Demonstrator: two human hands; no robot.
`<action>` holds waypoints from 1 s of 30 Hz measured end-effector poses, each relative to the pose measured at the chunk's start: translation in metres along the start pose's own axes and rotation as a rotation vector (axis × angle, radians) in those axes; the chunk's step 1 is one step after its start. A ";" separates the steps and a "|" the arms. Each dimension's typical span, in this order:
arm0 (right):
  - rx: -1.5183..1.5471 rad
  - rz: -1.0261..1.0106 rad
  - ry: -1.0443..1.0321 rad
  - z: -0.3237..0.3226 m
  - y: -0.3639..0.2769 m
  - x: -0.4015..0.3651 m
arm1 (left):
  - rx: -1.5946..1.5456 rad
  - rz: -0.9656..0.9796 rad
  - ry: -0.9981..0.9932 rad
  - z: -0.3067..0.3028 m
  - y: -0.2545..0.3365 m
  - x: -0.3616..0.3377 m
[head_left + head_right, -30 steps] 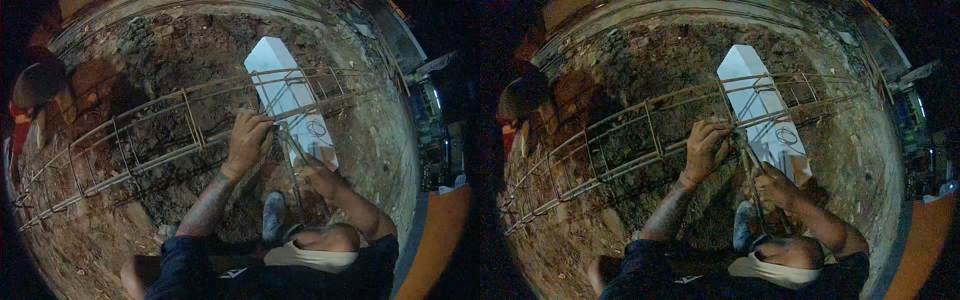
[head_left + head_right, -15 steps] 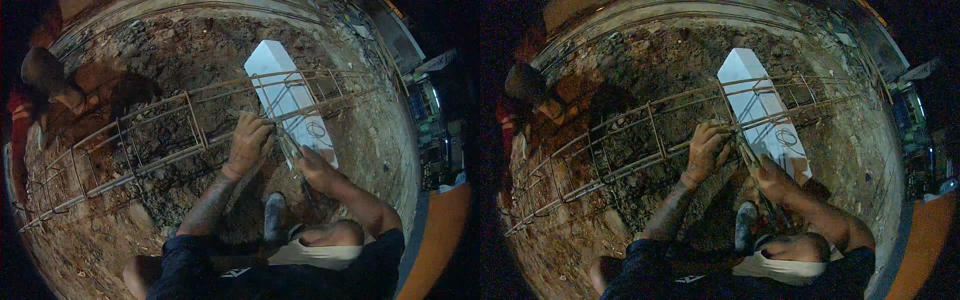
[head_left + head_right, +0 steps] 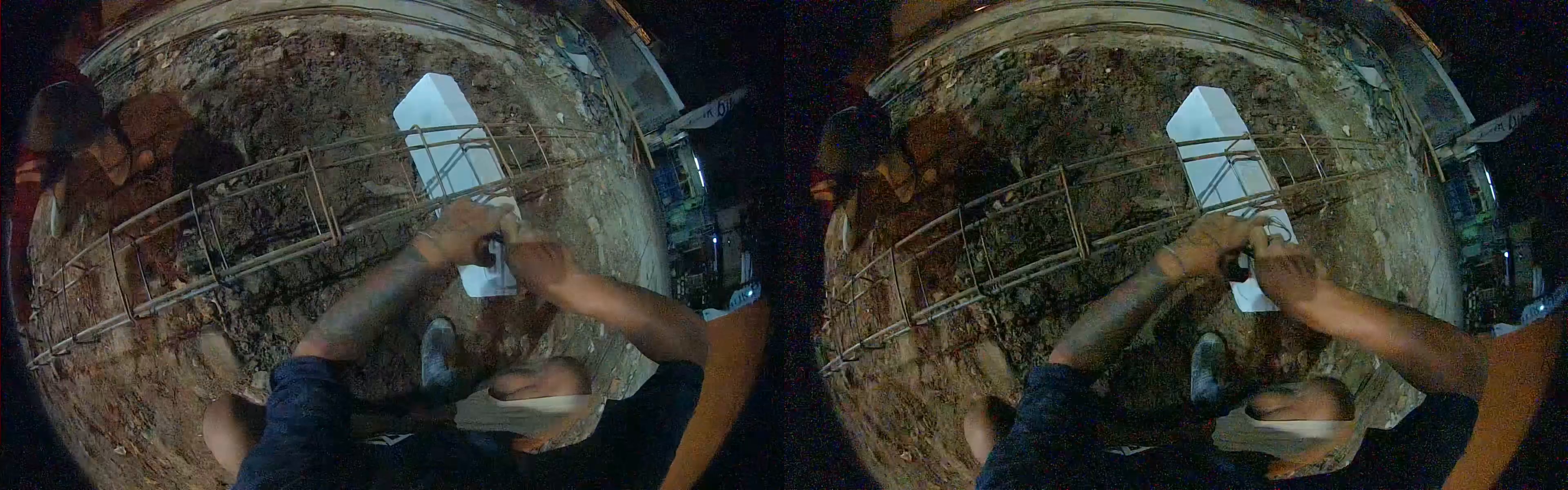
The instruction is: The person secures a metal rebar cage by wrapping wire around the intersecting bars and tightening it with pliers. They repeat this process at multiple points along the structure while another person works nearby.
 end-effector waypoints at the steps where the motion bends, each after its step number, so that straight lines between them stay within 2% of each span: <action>1: 0.000 -0.006 -0.006 0.002 0.007 0.000 | -0.004 -0.007 0.003 0.003 0.001 0.003; 2: 0.401 -0.047 -0.088 0.002 0.014 0.001 | 0.080 -0.095 -0.025 0.007 0.001 0.005; 3: 0.597 -0.066 -0.129 -0.007 0.022 0.004 | 0.168 -0.179 -0.051 0.008 0.001 0.008; 4: 0.792 -0.087 -0.174 -0.017 0.028 0.008 | 0.156 -0.174 0.058 0.012 0.001 0.009; 5: 0.814 0.059 -0.562 -0.019 0.038 0.007 | 0.144 -0.164 0.165 0.015 0.001 0.010; 6: 0.814 0.211 -0.952 -0.014 0.045 -0.001 | 0.261 -0.090 0.303 0.020 -0.001 0.007; 7: 0.812 0.214 -0.959 -0.007 0.052 -0.005 | 0.377 -0.014 0.441 0.023 0.001 0.003; 9: 1.136 0.430 -1.355 0.008 0.055 -0.019 | 0.380 0.011 0.391 0.032 -0.002 0.003; 10: 1.094 0.641 -1.305 0.004 0.056 -0.023 | 0.387 0.030 0.337 0.034 -0.002 0.002; 11: 1.097 0.638 -1.306 0.006 0.051 -0.029 | 0.389 0.030 0.334 0.035 -0.003 0.001; 13: 0.359 0.113 -0.476 -0.004 0.051 -0.021 | 0.461 0.064 0.400 0.019 0.008 0.005; 16: 0.290 0.112 -0.443 0.021 0.071 -0.016 | 0.491 0.152 0.396 0.001 0.015 0.028; 20: 0.241 0.083 -0.473 0.021 0.074 -0.010 | 0.497 0.171 0.394 0.009 0.008 0.043; 22: 0.326 0.143 -0.393 0.032 0.077 -0.011 | 0.222 -0.070 0.074 0.030 -0.002 0.042; 23: 0.332 0.139 -0.400 0.046 0.083 -0.010 | 0.219 -0.078 0.068 0.035 -0.005 0.041; 25: 0.238 0.138 -0.295 0.073 0.102 -0.009 | 0.257 -0.113 0.104 0.062 -0.023 0.042; 27: 0.243 0.156 -0.341 0.036 0.084 -0.004 | 0.332 0.032 0.356 0.091 -0.045 0.035; 29: 0.246 0.177 -0.391 0.028 0.081 -0.001 | 0.293 -0.034 0.084 0.053 -0.020 0.042; 30: 0.259 0.177 -0.406 0.033 0.083 0.001 | 0.297 -0.036 0.080 0.050 -0.017 0.043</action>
Point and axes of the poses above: each hand's wrist, its own x-axis towards the middle knuckle, its own z-axis out of the palm, y = z × x, the point moved 4 cm from there along x, towards the middle knuckle, and after that the axes turned 13 degrees about z, right-handed, at the moved point
